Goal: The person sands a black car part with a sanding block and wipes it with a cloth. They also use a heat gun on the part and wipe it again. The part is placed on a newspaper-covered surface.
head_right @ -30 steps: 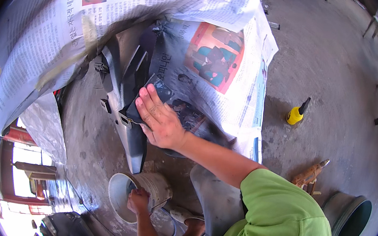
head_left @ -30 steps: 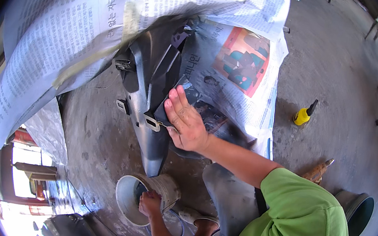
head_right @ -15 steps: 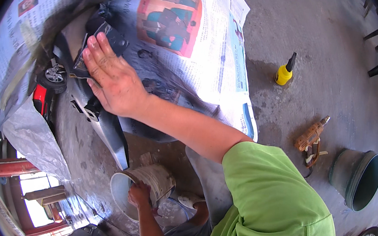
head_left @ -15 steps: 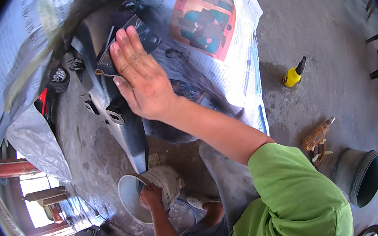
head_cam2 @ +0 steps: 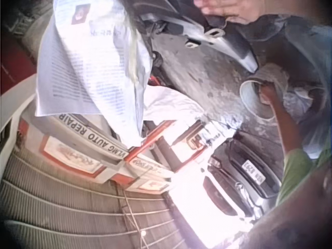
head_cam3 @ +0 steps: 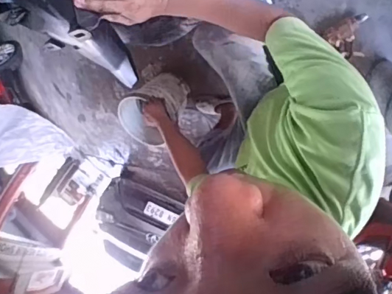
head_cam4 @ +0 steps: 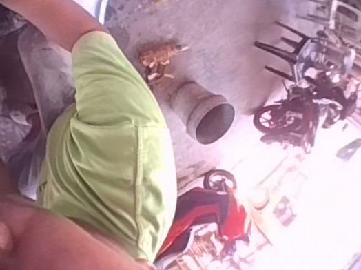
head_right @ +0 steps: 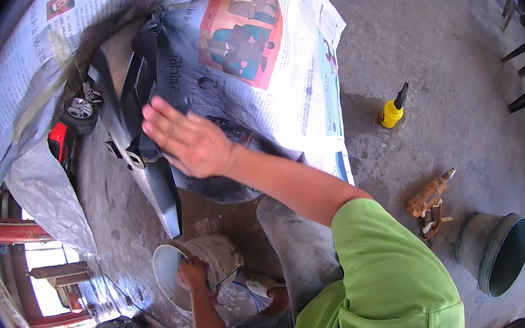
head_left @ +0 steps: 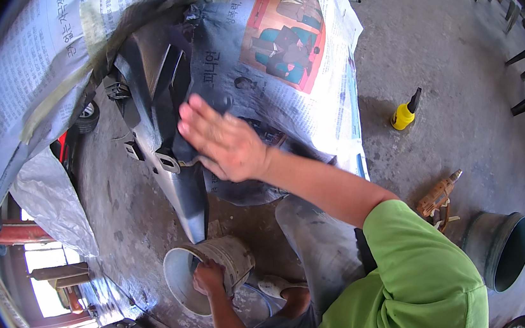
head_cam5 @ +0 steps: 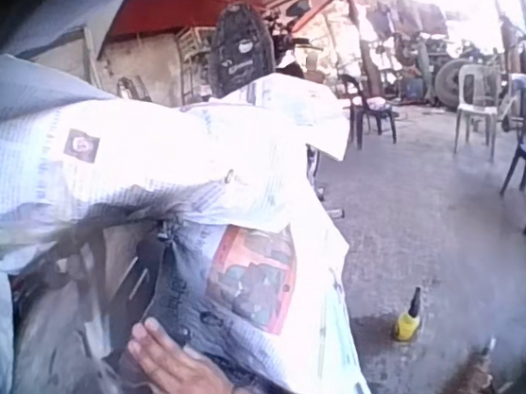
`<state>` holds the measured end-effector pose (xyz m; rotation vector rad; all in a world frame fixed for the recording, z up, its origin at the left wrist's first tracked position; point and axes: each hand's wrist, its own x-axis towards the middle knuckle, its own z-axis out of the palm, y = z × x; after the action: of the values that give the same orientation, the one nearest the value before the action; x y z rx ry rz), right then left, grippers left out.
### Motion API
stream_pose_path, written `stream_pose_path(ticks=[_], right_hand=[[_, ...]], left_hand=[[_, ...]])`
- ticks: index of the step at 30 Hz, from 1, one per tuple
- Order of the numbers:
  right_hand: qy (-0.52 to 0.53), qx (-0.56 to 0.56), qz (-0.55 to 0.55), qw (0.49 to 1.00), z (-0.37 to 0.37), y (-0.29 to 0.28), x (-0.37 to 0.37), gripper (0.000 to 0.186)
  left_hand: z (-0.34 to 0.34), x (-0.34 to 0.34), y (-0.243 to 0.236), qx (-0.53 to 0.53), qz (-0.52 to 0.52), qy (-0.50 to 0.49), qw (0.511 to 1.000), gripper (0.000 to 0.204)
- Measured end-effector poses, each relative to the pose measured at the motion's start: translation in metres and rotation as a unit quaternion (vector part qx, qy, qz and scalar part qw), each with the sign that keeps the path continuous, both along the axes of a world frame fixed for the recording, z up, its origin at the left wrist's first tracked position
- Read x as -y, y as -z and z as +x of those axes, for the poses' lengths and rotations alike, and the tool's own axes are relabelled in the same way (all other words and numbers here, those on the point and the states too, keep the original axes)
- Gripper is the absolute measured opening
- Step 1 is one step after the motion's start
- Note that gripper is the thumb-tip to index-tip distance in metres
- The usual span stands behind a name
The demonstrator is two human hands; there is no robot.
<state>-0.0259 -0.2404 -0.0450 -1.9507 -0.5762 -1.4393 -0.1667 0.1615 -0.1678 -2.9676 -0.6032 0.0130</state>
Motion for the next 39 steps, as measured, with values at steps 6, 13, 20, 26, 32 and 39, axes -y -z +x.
stream_pose_path(ticks=[6, 13, 20, 26, 32, 39], right_hand=[[0.006, 0.004, 0.161, 0.987, 0.015, -0.03, -0.012, 0.072], [0.037, 0.013, 0.111, 0.993, 0.025, -0.04, 0.009, 0.073], [-0.008, 0.015, 0.009, 1.0, 0.001, -0.003, 0.009, 0.074], [0.011, -0.004, 0.118, 0.993, 0.008, -0.014, -0.007, 0.074], [-0.012, 0.0, 0.056, 0.998, 0.006, -0.008, 0.01, 0.079], [-0.067, -0.024, 0.148, 0.986, -0.054, -0.005, 0.017, 0.066]], left_hand=[[-0.002, 0.015, -0.006, -0.007, 0.029, -0.007, 1.0, 0.033], [-0.005, 0.007, -0.001, -0.023, 0.018, -0.007, 1.0, 0.036], [0.0, 0.01, -0.002, -0.006, 0.043, -0.005, 0.999, 0.036], [0.001, 0.004, 0.003, -0.012, 0.037, -0.009, 0.999, 0.036], [-0.001, 0.008, -0.001, -0.01, 0.014, -0.01, 1.0, 0.037], [0.0, 0.015, 0.004, 0.045, 0.05, 0.006, 0.998, 0.037]])
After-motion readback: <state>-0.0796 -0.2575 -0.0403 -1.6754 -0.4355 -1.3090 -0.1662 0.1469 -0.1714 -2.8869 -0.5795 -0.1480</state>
